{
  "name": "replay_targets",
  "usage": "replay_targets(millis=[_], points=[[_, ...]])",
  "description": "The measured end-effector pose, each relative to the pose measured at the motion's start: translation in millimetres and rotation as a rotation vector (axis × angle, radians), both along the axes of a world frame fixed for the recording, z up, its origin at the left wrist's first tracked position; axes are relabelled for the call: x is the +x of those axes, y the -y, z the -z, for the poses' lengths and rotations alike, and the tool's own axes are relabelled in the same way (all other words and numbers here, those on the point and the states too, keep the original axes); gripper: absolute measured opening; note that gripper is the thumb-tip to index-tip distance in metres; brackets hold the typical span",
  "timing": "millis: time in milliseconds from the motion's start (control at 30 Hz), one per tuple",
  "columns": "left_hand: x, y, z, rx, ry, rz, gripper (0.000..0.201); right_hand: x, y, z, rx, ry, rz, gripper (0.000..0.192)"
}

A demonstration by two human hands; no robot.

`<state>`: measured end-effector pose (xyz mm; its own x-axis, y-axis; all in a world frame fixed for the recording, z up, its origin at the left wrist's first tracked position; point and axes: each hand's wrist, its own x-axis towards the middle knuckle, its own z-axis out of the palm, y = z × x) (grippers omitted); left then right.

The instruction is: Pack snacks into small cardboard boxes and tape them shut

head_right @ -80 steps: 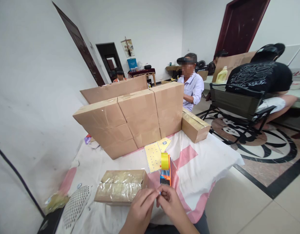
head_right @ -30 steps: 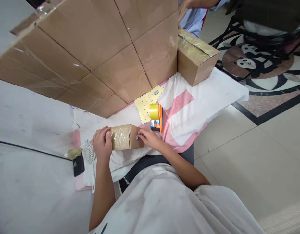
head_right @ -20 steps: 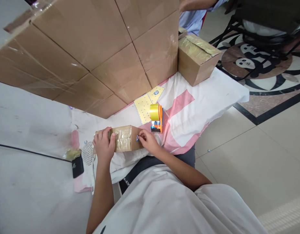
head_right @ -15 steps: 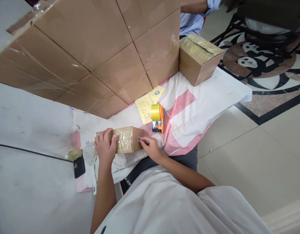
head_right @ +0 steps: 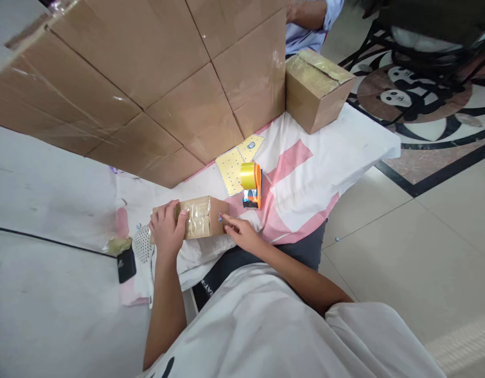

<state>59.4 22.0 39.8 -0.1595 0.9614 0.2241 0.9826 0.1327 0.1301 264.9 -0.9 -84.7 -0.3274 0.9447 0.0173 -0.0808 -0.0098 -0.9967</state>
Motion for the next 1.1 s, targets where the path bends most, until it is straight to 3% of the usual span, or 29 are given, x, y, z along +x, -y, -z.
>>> replay_targets(millis=[367,500,800,1000,1100], points=[[0.9,2.1,0.1,0.026,-0.018,-0.010,0.042,-2.2,6.9,3.6,-0.047,-0.115,0.011,0.063],[2.4,5.9,0.8,0.036,-0.064,-0.005,0.045,-11.0,9.5,10.9,0.018,-0.072,0.026,0.064],[-3.0,-8.3,3.1,0.037,-0.046,-0.077,0.049,-17.3,-35.8,9.2,0.183,0.013,0.000,0.048],[-7.7,-6.7,3.9,0.050,0.010,-0.095,0.049,-34.5,-25.7,9.9,0.184,-0.092,0.242,0.047],[-7.3,-6.5,5.5,0.062,0.015,-0.090,0.049,-38.0,-20.4,11.9,0.204,-0.122,0.213,0.039]])
